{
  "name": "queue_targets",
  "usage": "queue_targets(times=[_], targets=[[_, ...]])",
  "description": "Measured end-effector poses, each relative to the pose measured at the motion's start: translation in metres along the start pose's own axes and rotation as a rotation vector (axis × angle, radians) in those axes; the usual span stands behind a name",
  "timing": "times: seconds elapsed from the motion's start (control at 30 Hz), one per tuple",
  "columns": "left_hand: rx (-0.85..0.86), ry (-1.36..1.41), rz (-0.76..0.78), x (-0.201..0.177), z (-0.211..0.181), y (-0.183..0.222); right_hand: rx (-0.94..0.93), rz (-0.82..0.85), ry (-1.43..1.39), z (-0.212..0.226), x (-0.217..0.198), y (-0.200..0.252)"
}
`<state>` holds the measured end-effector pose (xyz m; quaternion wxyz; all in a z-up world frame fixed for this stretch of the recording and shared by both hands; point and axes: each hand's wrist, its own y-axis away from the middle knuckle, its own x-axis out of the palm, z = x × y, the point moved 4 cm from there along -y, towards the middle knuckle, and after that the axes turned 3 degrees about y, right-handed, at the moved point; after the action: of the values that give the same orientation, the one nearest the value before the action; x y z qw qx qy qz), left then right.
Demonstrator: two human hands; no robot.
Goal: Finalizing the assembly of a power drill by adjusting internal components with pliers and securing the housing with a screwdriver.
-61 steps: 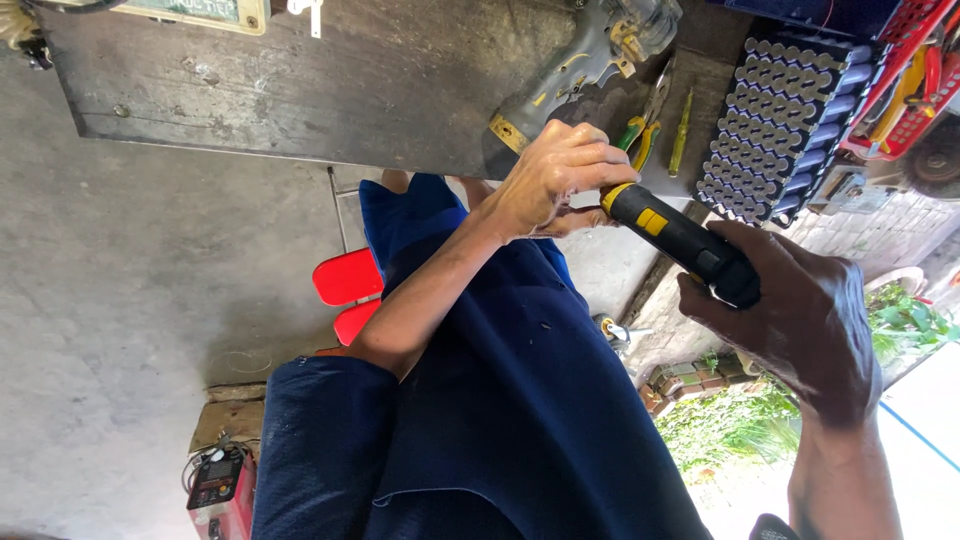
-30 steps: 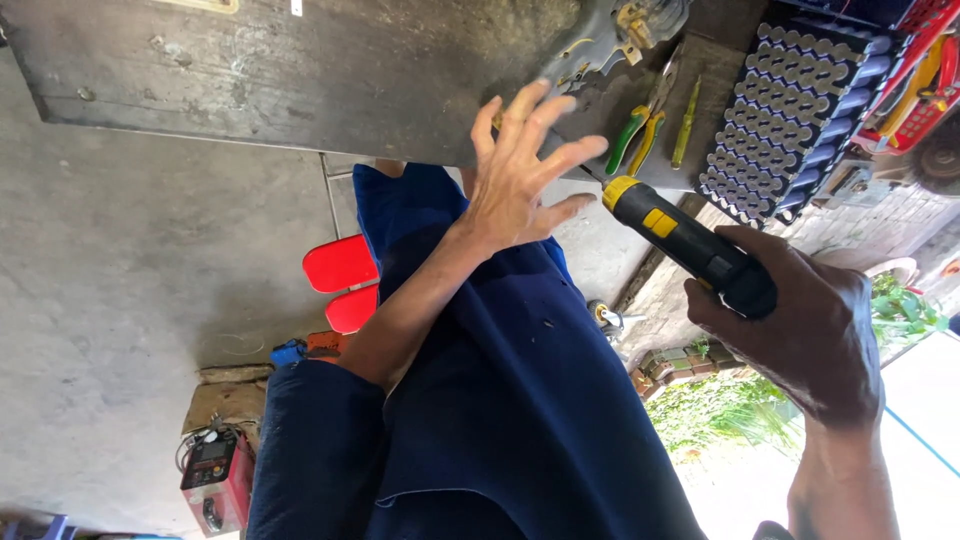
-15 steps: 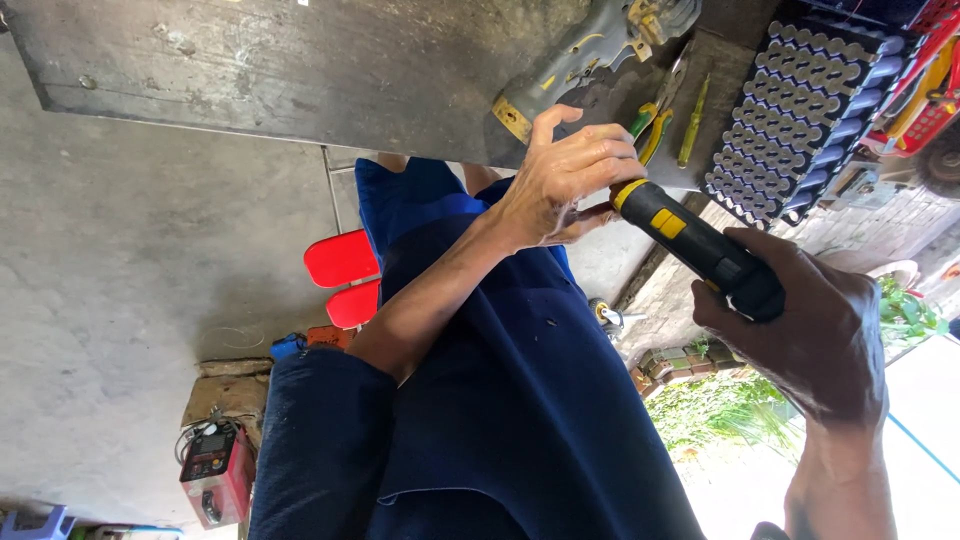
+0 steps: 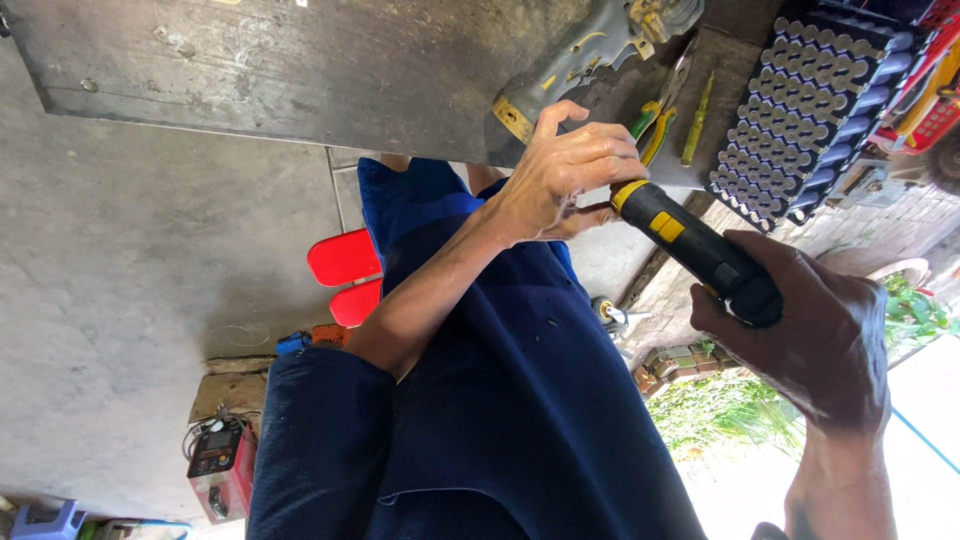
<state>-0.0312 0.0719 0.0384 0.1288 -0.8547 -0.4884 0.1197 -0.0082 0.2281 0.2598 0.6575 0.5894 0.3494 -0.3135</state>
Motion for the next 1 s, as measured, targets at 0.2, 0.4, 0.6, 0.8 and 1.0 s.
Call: queue_targets(times=[0.2,0.4,0.6,0.8,1.0], targets=[[-0.069,-0.065,-0.002,-0.012,-0.009,0.005,0.008,0.015,0.053,0.003,-0.001,0.000],[-0.453,-0.263,-0.185,-0.031,0.003,0.036,-0.002,0.015,0.037,0.004,-0.003,-0.002],[-0.787,-0.280,-0.232,-0.038,0.024,0.046,-0.072,0.006,0.035,0.009,-0.010,-0.008],[-1.054,-0.255,-0.062,-0.041,0.033,0.039,-0.088,0.028,0.019,0.007,-0.012,-0.011],[-0.953,-0.247,-0.037,-0.047,0.043,0.039,-0.169,0.043,0.159,0.022,-0.016,-0.018]])
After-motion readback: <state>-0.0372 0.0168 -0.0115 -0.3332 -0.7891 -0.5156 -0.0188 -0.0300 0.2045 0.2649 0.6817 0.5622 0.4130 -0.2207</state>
